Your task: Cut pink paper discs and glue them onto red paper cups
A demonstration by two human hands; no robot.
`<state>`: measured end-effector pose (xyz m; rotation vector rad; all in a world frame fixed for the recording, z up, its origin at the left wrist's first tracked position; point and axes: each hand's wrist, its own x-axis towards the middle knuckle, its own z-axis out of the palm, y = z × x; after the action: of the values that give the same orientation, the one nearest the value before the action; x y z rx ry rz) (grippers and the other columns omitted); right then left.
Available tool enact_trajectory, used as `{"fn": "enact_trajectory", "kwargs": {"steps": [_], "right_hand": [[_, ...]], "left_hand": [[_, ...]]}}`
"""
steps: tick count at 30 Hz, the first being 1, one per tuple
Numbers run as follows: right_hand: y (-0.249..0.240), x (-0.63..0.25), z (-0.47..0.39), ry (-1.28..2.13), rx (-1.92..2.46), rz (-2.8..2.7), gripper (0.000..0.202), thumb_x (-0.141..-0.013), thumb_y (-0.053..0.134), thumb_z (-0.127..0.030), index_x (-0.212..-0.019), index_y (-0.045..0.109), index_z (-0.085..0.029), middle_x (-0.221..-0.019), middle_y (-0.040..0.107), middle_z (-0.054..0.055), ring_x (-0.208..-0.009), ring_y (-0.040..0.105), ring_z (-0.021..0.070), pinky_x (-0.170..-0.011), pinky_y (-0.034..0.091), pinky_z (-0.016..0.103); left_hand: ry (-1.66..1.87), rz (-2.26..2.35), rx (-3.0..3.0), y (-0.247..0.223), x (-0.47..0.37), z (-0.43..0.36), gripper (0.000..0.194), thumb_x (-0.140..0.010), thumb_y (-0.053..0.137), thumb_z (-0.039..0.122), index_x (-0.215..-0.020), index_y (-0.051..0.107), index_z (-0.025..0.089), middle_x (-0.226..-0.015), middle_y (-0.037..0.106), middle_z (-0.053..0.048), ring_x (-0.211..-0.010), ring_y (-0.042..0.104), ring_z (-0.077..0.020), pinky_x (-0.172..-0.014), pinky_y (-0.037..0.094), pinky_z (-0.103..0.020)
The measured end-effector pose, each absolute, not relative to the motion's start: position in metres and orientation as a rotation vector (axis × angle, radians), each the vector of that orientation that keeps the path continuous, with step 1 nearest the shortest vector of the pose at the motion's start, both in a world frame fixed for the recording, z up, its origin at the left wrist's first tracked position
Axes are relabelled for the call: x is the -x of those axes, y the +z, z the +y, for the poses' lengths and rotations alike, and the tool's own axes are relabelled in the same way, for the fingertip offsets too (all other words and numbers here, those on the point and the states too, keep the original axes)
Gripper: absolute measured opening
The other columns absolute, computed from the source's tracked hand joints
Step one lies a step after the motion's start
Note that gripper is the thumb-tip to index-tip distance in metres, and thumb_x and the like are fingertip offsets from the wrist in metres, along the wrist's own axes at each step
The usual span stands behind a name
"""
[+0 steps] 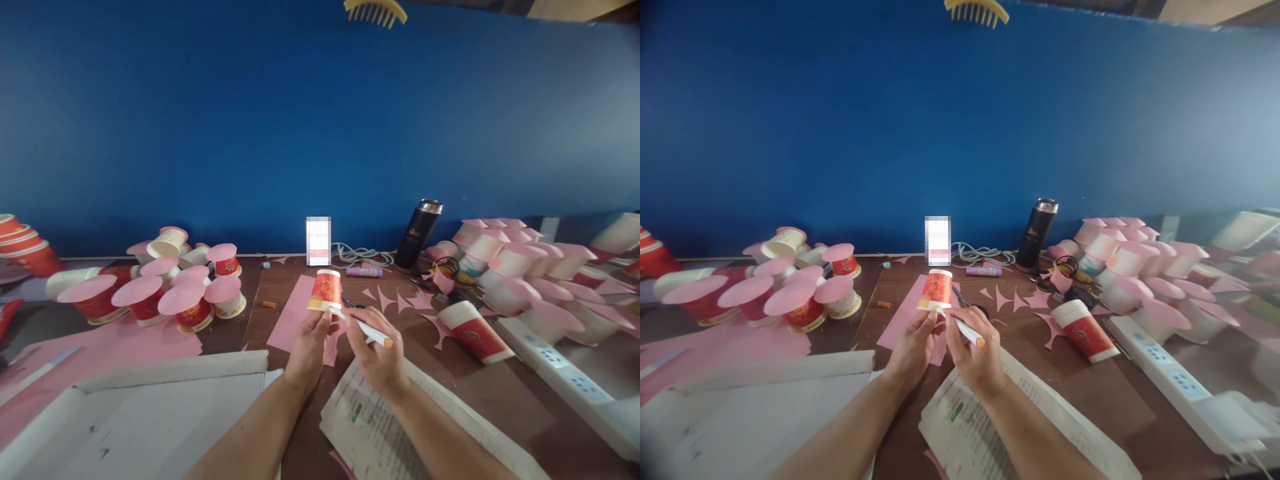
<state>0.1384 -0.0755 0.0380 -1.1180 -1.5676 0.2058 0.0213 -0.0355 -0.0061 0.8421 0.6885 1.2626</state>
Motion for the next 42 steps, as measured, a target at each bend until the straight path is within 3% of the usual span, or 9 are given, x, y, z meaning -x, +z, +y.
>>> {"fn": "enact_trajectory", "kwargs": {"steps": [18, 42], "right_hand": [[0.039, -0.141, -0.075, 0.045, 1.099, -1.496, 0.013, -0.085, 0.057, -0.015, -0.094, 0.065, -0.02, -0.084, 0.066, 0.004, -0.078, 0.061, 0.0169, -0.074, 0.048, 0.031], [0.041, -0.138, -0.075, 0.102, 1.121, -1.527, 0.013, -0.087, 0.055, -0.018, -0.093, 0.066, -0.02, -0.082, 0.066, 0.004, -0.076, 0.061, 0.0169, -0.071, 0.048, 0.03]], "left_hand": [[1.266, 0.563, -0.522, 0.01, -0.02, -0.04, 0.021, -0.074, 0.072, 0.032, -0.085, 0.07, 0.015, -0.088, 0.065, -0.005, -0.085, 0.058, -0.0122, -0.083, 0.042, -0.026], [1.256, 0.498, -0.414, 0.016, -0.019, -0.04, 0.021, -0.07, 0.076, 0.026, -0.085, 0.068, 0.014, -0.084, 0.066, -0.003, -0.082, 0.06, -0.0108, -0.082, 0.045, -0.025]]}}
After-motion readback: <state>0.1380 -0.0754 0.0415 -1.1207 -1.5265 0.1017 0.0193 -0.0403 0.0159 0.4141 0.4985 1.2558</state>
